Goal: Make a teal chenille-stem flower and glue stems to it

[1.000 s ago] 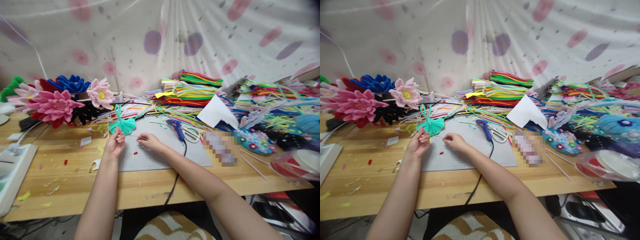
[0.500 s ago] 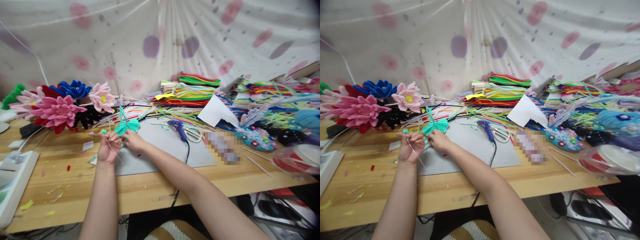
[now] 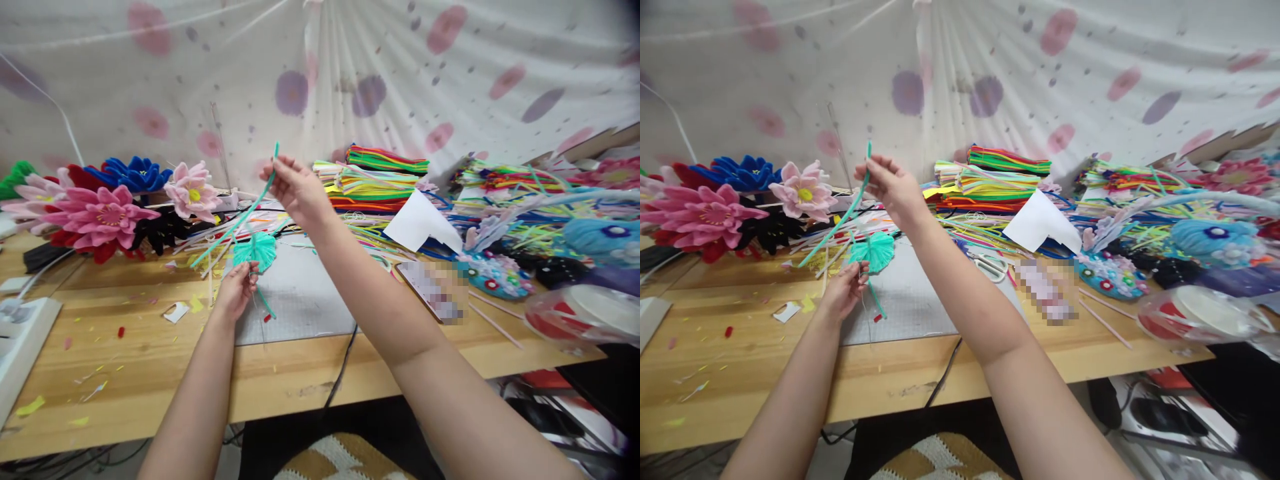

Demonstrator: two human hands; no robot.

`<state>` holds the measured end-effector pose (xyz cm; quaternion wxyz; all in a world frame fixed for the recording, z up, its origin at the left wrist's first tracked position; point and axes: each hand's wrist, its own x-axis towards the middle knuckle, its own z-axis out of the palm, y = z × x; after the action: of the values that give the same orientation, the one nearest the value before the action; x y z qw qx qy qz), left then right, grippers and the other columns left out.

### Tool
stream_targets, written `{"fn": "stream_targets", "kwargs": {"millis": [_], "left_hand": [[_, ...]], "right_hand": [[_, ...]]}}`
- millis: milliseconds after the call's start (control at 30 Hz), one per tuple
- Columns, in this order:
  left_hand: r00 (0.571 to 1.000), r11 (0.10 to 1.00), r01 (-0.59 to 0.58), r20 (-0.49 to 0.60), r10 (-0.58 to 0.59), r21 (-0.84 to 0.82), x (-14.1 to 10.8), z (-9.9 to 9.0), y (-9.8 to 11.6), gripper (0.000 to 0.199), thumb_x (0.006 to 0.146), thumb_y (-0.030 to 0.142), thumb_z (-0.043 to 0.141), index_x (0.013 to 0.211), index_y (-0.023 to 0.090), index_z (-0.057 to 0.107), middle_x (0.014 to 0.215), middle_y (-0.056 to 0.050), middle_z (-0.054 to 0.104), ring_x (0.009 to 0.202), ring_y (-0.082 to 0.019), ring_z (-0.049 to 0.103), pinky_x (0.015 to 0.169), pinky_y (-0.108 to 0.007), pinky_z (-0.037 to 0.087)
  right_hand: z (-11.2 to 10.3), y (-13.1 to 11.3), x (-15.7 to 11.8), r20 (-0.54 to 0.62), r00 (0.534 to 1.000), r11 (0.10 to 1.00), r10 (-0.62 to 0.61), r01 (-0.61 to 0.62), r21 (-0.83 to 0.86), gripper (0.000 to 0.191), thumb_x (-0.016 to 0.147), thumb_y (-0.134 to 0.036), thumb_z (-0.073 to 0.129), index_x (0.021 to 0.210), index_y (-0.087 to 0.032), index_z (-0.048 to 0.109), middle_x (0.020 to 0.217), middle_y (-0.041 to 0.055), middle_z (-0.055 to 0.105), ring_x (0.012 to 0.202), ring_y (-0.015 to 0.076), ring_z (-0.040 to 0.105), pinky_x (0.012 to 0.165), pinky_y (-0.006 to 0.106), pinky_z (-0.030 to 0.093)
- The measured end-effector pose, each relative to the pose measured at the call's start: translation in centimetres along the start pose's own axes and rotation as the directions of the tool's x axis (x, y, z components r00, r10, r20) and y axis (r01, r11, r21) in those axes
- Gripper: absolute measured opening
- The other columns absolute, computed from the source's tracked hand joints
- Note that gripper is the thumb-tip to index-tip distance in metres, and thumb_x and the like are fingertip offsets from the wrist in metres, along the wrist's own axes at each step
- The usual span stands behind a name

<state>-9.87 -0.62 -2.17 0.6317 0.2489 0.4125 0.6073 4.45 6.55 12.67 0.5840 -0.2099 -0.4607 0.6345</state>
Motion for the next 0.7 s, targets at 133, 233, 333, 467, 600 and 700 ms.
{"fn": "stream_targets", "kwargs": {"millis": [133,233,333,467,600,700], "left_hand": [[0.991,0.992,0.095,0.098,-0.087,-0.087,-0.7,0.2,0.4,0.007,0.075,0.015,0.059,0.076,0.008,0.058,0.055,0.004,0.044,0.036,0.000,0.035,0.028,-0.007,0.028],[0.968,0.975,0.191,0.189,-0.167,-0.113,-1.3,0.9,0.0,0.007,0.077,0.015,0.056,0.076,0.008,0.056,0.052,0.007,0.036,0.032,0.001,0.027,0.025,-0.006,0.019],[0.965,0.976,0.204,0.186,-0.187,-0.074,-1.6,1.8,-1.1,0.007,0.077,0.014,0.056,0.075,0.008,0.056,0.052,0.007,0.036,0.032,0.002,0.027,0.026,-0.006,0.020],[0.976,0.981,0.192,0.109,-0.188,-0.029,-1.4,2.3,-2.2,0.005,0.078,0.010,0.053,0.075,0.006,0.055,0.052,0.006,0.039,0.034,0.002,0.030,0.027,-0.006,0.022],[0.978,0.979,0.189,0.106,-0.180,-0.079,-1.3,2.4,-2.6,0.007,0.081,0.010,0.048,0.077,0.008,0.054,0.052,0.006,0.038,0.033,0.001,0.028,0.027,-0.007,0.020],[0.964,0.969,0.229,0.157,-0.213,-0.093,-1.3,2.5,-2.9,0.011,0.083,0.013,0.044,0.076,0.010,0.052,0.050,0.007,0.032,0.032,0.000,0.024,0.026,-0.008,0.017]], "right_hand": [[0.1,-4.1,-2.0,0.153,0.968,0.915,-0.196,0.237,-0.327,0.014,0.084,-0.020,0.043,0.080,-0.013,0.055,0.059,-0.0103,0.045,0.062,-0.0002,0.049,0.061,0.015,0.036],[-2.0,-1.5,-3.7,0.269,0.956,0.794,-0.118,0.253,-0.552,0.008,0.078,-0.022,0.054,0.076,-0.015,0.056,0.064,-0.0068,0.047,0.065,0.0034,0.046,0.062,0.017,0.037],[-4.8,3.5,-5.0,0.341,0.940,0.632,0.023,0.250,-0.733,0.009,0.077,-0.023,0.054,0.073,-0.015,0.056,0.065,-0.0037,0.050,0.064,0.0070,0.044,0.062,0.021,0.036],[-6.8,7.4,-6.7,0.259,0.960,0.514,0.109,0.169,-0.841,0.011,0.078,-0.023,0.051,0.076,-0.015,0.057,0.072,-0.0008,0.055,0.069,0.0099,0.047,0.066,0.023,0.035],[-7.3,7.7,-8.3,0.202,0.973,0.475,0.113,0.126,-0.871,0.015,0.079,-0.028,0.050,0.077,-0.016,0.058,0.070,-0.0015,0.055,0.064,0.0093,0.045,0.061,0.022,0.032],[-8.1,8.4,-9.0,0.150,0.986,0.470,0.070,0.100,-0.877,0.016,0.078,-0.030,0.051,0.076,-0.016,0.058,0.069,-0.0020,0.055,0.062,0.0091,0.044,0.060,0.022,0.032]]}}
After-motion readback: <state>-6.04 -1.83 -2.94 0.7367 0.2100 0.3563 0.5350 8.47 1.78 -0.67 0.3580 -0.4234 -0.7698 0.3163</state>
